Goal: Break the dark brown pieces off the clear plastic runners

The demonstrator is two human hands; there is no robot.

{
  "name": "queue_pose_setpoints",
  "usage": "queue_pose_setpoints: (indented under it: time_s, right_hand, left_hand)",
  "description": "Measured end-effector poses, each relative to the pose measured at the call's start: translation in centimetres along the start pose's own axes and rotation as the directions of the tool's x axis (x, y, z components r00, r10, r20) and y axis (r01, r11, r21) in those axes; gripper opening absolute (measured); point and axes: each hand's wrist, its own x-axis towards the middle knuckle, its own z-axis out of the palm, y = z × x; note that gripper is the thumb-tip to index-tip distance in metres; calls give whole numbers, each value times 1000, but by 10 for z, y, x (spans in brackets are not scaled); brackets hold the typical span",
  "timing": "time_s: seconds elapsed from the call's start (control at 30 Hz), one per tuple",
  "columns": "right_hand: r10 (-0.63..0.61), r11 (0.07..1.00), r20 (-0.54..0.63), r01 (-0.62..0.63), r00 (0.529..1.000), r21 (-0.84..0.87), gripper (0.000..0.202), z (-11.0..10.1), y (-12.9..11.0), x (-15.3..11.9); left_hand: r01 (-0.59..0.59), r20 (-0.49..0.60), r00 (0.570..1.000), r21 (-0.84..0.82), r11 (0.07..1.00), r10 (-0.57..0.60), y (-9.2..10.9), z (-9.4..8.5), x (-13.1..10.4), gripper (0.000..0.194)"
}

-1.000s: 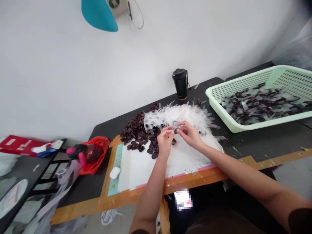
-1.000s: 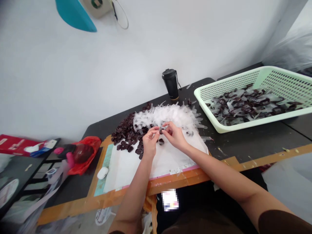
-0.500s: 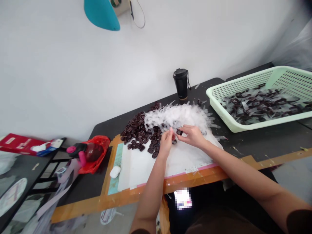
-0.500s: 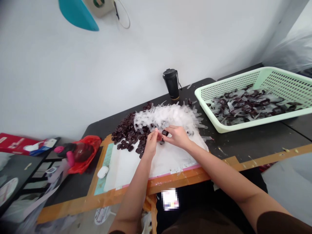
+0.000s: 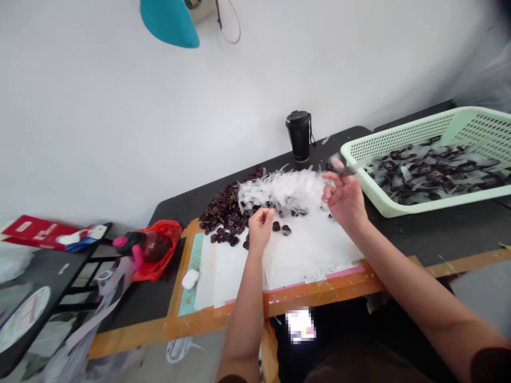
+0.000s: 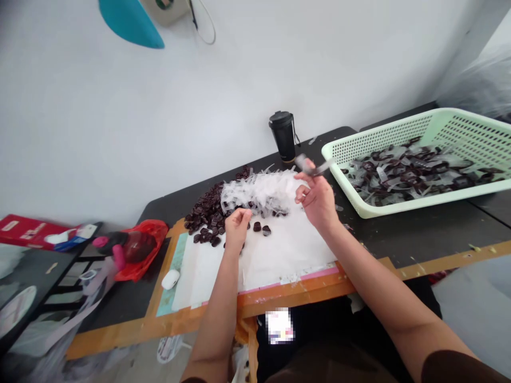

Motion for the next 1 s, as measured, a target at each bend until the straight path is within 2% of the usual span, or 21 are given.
queue_pose_setpoints:
  time_s: [0.07, 0.17, 0.2, 0.27, 0.33, 0.43, 0.53, 0.67, 0.73, 0.8, 0.87, 0.93, 1.0]
  right_hand:
    - [45, 997, 13, -46, 999, 68, 54, -4, -2, 5]
    - [78, 997, 197, -73, 977, -35, 39, 5, 6, -1]
    - [78, 991, 273, -45, 959, -124, 31, 10, 11, -6]
    - [47, 952, 431, 89, 901, -291, 18, 20, 22, -16]
    - [35, 894, 572, 231, 819, -385, 10, 27, 31, -24]
    - [34, 833, 686, 359, 726, -421, 17, 28, 37, -28]
    - [11, 824, 759, 424, 651, -376, 32, 22, 35, -25]
    - [16, 816, 861, 491, 509, -305, 45, 13, 29, -22]
    - [39, 791, 890, 530, 455, -306, 49, 11, 28, -23]
    - [52, 754, 889, 566, 455, -333, 47, 11, 29, -24]
    - [50, 712, 867, 591, 496, -379, 39, 11, 32, -25]
    - [31, 686, 840, 599, 542, -412, 28, 12, 33, -24]
    - [-7, 689, 802, 584, 597, -429, 19, 12, 33, -22]
  left_hand:
    - [-25, 21, 1000, 191, 981, 21, -2, -8, 1, 14]
    - [-72, 133, 991, 473, 878, 10, -4, -12, 0, 5]
    - [-80, 163, 987, 539, 839, -11, -4, -11, -2, 6]
    - [-95, 215, 975, 616, 782, -51, -4, -9, -5, 6]
    - [-117, 256, 965, 631, 767, -64, -5, -6, -7, 7]
    - [-138, 294, 955, 579, 804, -48, -8, -5, -8, 13]
    - [-142, 296, 955, 499, 855, -14, -12, -5, -8, 18]
    - [-122, 251, 968, 419, 900, 14, -13, -4, -7, 18]
    - [-76, 209, 978, 403, 912, -10, -13, -5, -6, 15]
    - [10, 143, 987, 376, 926, -69, -14, -5, -4, 10]
    - [113, 80, 987, 281, 953, -140, -15, -4, -2, 11]
    - [215, 54, 974, 86, 973, -220, -14, -2, -1, 18]
    - [316, 71, 949, -166, 934, -309, -12, 2, -1, 25]
